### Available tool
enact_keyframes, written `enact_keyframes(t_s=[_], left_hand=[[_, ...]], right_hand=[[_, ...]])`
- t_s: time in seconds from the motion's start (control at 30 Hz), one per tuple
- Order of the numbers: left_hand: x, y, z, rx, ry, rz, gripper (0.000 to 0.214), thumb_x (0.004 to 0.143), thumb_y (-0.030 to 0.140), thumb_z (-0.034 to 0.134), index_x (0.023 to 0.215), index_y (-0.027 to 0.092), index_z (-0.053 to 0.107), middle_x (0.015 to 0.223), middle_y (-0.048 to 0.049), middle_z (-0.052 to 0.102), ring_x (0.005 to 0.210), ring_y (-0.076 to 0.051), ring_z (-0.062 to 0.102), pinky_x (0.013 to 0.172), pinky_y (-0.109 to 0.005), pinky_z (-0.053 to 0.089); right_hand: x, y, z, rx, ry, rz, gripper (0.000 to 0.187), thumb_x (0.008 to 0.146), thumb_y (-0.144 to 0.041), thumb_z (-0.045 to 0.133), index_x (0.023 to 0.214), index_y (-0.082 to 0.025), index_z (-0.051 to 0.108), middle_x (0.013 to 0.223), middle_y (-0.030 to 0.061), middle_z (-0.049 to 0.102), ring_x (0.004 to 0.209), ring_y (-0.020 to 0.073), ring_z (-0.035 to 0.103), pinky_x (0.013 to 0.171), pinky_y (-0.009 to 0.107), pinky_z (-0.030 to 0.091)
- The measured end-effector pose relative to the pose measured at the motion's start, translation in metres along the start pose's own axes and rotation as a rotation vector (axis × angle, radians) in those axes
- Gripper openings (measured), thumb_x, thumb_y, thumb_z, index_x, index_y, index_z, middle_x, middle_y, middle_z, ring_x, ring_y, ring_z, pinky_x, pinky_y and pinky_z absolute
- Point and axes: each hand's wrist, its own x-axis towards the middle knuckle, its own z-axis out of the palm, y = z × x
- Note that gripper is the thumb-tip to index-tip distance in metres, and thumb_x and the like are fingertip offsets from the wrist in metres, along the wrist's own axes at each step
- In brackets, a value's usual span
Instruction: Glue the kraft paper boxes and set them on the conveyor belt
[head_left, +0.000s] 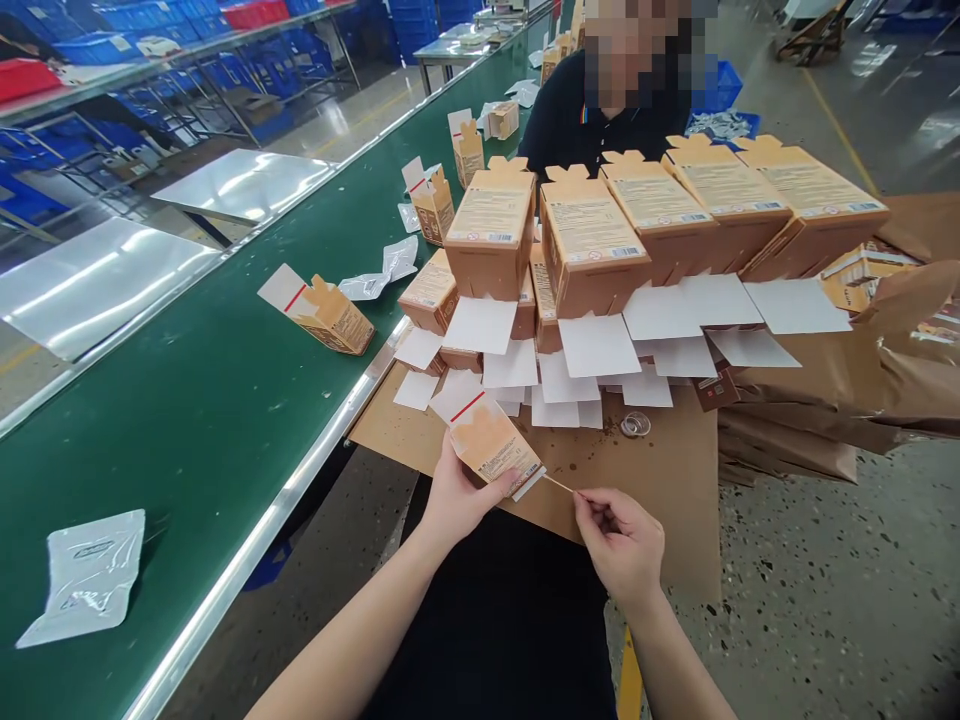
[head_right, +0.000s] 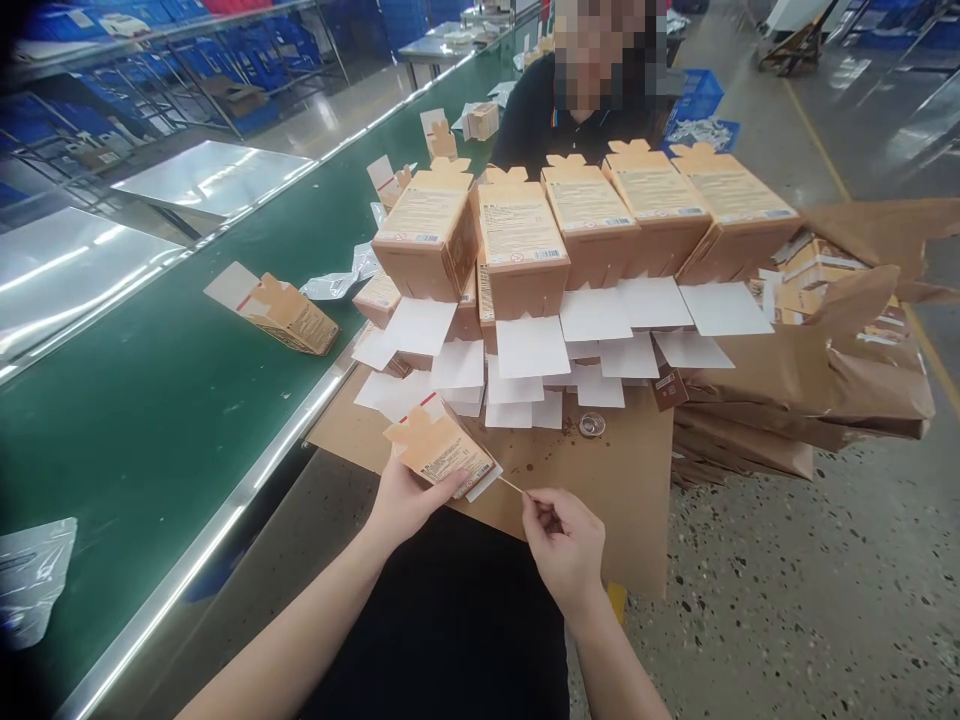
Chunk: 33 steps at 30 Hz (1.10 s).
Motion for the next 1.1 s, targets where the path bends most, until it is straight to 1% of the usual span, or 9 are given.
enact_keyframes(t_s=[0.2,0.43,0.6,0.7,0.8,0.87,0.93,1.03,1.1], left_hand=[[-0.021,-0.002,0.007,0.197,0.019,0.025,0.080,0.072,0.047,0.104,0.140,0.034,0.064,0.131,-0.0133,0.082,0.122,-0.043,0.083,0.098,-0.056,0.069],[-0.026,-0.014,0.019,0.376,0.067,-0.003,0.065,0.074,0.053,0.099,0.121,0.035,0.059,0.110,-0.0099,0.081,0.105,-0.045,0.084,0.084,-0.055,0.067],[-0.019,-0.016,0.027,0.332,0.078,0.062,0.067,0.072,0.051,0.099,0.124,0.036,0.060,0.112,-0.0092,0.078,0.108,-0.045,0.084,0.087,-0.057,0.068],[-0.018,-0.012,0.030,0.289,0.097,0.096,0.070,0.069,0.046,0.100,0.127,0.036,0.062,0.117,-0.0095,0.078,0.116,-0.046,0.083,0.096,-0.061,0.069],[-0.025,-0.005,0.025,0.182,0.048,0.086,0.073,0.068,0.044,0.103,0.130,0.036,0.066,0.126,-0.0123,0.081,0.126,-0.047,0.082,0.104,-0.063,0.068],[-0.031,0.001,0.008,0.066,0.039,0.070,0.072,0.069,0.047,0.105,0.130,0.033,0.070,0.130,-0.0151,0.083,0.127,-0.047,0.082,0.109,-0.065,0.067],[-0.032,0.007,-0.022,-0.037,0.125,0.058,0.069,0.069,0.054,0.106,0.125,0.029,0.074,0.127,-0.0168,0.085,0.123,-0.047,0.084,0.111,-0.068,0.067],[-0.016,0.020,-0.095,-0.085,0.371,0.093,0.073,0.069,0.059,0.107,0.125,0.024,0.076,0.127,-0.0163,0.087,0.122,-0.046,0.085,0.113,-0.066,0.068],[0.003,0.027,-0.150,-0.032,0.578,0.177,0.086,0.064,0.057,0.109,0.133,0.024,0.070,0.137,-0.0164,0.084,0.134,-0.044,0.081,0.120,-0.063,0.065]], right_hand=[[-0.007,0.005,-0.025,-0.033,0.058,0.064,0.038,0.108,-0.050,0.080,0.082,-0.023,0.085,0.068,0.0045,0.078,0.053,0.0161,0.069,0.051,0.025,0.060],[-0.014,-0.003,-0.037,-0.008,0.076,0.053,0.034,0.109,-0.046,0.080,0.084,-0.023,0.086,0.068,0.0038,0.077,0.053,0.0160,0.068,0.050,0.024,0.060],[-0.017,0.007,-0.034,-0.007,0.089,0.086,0.045,0.107,-0.059,0.081,0.082,-0.022,0.086,0.068,0.0055,0.077,0.053,0.0166,0.068,0.051,0.025,0.061],[-0.017,0.008,-0.034,-0.004,0.110,0.081,0.049,0.105,-0.064,0.083,0.082,-0.021,0.086,0.067,0.0058,0.077,0.051,0.0162,0.067,0.050,0.025,0.060],[-0.015,0.006,-0.039,-0.025,0.147,0.073,0.052,0.101,-0.068,0.085,0.081,-0.020,0.086,0.065,0.0050,0.076,0.048,0.0154,0.064,0.047,0.025,0.057],[-0.013,0.003,-0.044,-0.033,0.180,0.068,0.051,0.099,-0.067,0.088,0.082,-0.020,0.087,0.064,0.0044,0.075,0.046,0.0152,0.062,0.045,0.025,0.056],[-0.011,0.001,-0.048,-0.024,0.206,0.061,0.048,0.097,-0.066,0.091,0.082,-0.020,0.087,0.064,0.0042,0.075,0.045,0.0152,0.061,0.044,0.027,0.056],[-0.008,0.000,-0.051,-0.017,0.218,0.057,0.047,0.096,-0.065,0.094,0.082,-0.020,0.087,0.060,0.0035,0.072,0.042,0.0152,0.059,0.042,0.028,0.053],[-0.006,0.000,-0.050,-0.027,0.216,0.052,0.047,0.097,-0.064,0.094,0.081,-0.020,0.086,0.059,0.0032,0.070,0.041,0.0154,0.058,0.042,0.029,0.053]])
